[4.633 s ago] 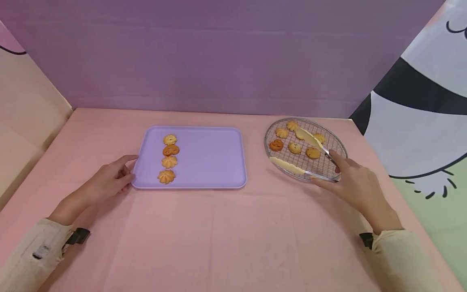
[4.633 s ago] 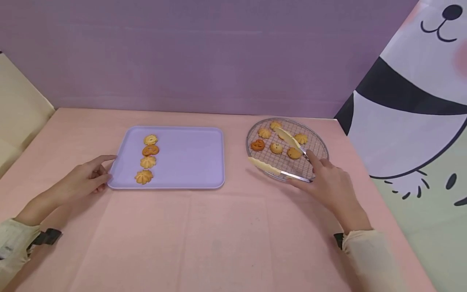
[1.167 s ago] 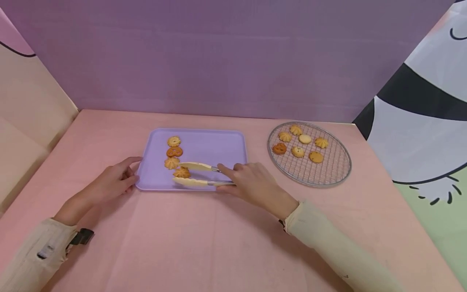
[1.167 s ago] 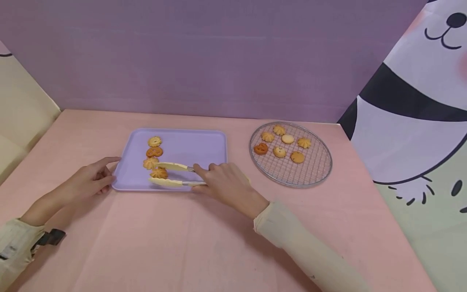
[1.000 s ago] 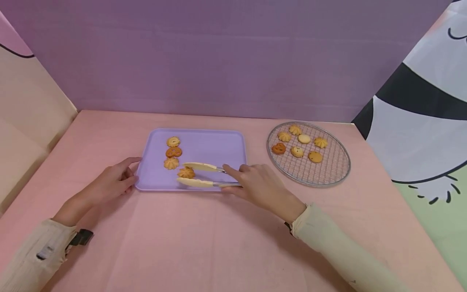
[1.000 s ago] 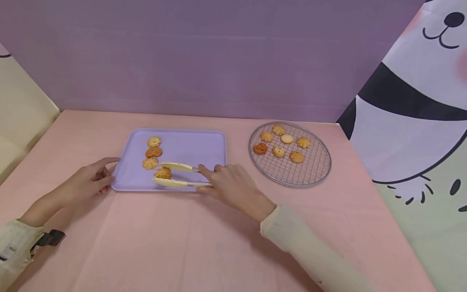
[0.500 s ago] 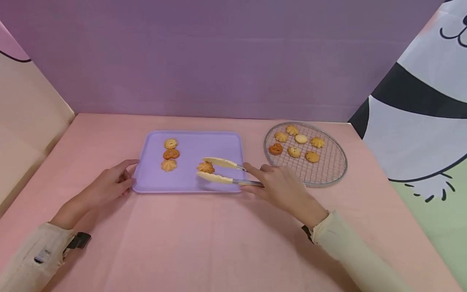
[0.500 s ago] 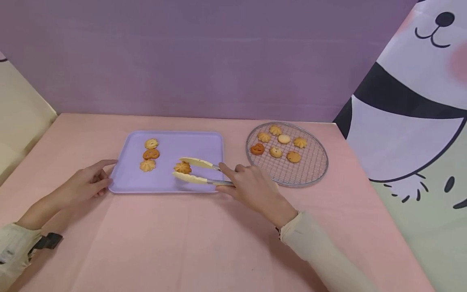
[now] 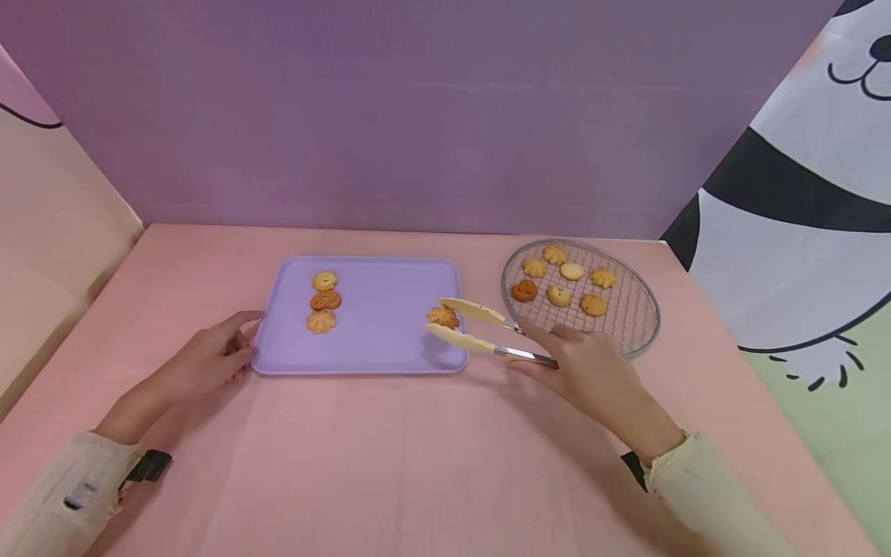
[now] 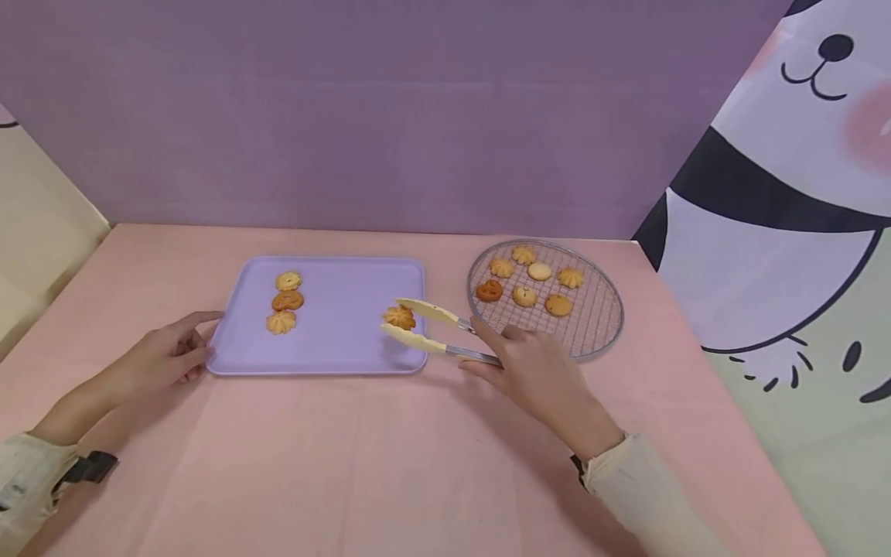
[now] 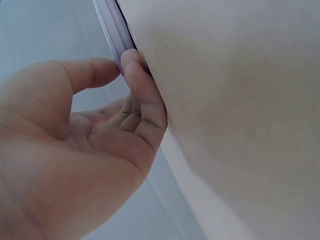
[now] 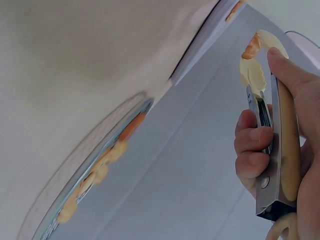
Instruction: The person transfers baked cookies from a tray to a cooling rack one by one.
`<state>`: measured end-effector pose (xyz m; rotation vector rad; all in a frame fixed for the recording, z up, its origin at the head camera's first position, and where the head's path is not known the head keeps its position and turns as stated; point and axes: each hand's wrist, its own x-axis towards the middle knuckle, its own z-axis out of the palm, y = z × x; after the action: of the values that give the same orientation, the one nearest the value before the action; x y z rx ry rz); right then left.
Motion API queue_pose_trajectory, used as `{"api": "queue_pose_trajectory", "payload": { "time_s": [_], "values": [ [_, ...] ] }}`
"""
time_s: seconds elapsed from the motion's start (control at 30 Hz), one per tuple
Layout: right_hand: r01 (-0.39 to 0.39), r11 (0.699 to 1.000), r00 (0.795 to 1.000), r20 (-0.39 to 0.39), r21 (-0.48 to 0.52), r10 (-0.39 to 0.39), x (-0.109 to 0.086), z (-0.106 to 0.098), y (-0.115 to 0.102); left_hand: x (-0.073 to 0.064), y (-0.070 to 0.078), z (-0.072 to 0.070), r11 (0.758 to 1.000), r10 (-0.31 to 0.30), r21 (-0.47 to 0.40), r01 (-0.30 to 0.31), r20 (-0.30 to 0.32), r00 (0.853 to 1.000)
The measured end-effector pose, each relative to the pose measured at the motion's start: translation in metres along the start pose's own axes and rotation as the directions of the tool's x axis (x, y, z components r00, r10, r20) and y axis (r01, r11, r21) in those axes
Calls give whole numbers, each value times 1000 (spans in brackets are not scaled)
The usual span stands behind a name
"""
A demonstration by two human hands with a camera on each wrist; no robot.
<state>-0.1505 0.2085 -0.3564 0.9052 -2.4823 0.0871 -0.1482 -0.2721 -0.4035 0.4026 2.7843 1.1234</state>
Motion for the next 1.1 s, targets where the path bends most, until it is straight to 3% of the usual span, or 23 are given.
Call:
{"api": "queue_pose_trajectory", "payload": {
  "time_s": [0.5, 1.1],
  "values": [
    [-146, 985, 989, 12, -89, 148, -33, -14, 34, 1, -4, 2, 1000, -1, 0, 1, 7, 1000],
    [-318, 945, 948, -60, -77, 314, -62, -23, 80, 1, -6, 3, 1000, -10, 7, 10, 2, 1000]
  ]
}}
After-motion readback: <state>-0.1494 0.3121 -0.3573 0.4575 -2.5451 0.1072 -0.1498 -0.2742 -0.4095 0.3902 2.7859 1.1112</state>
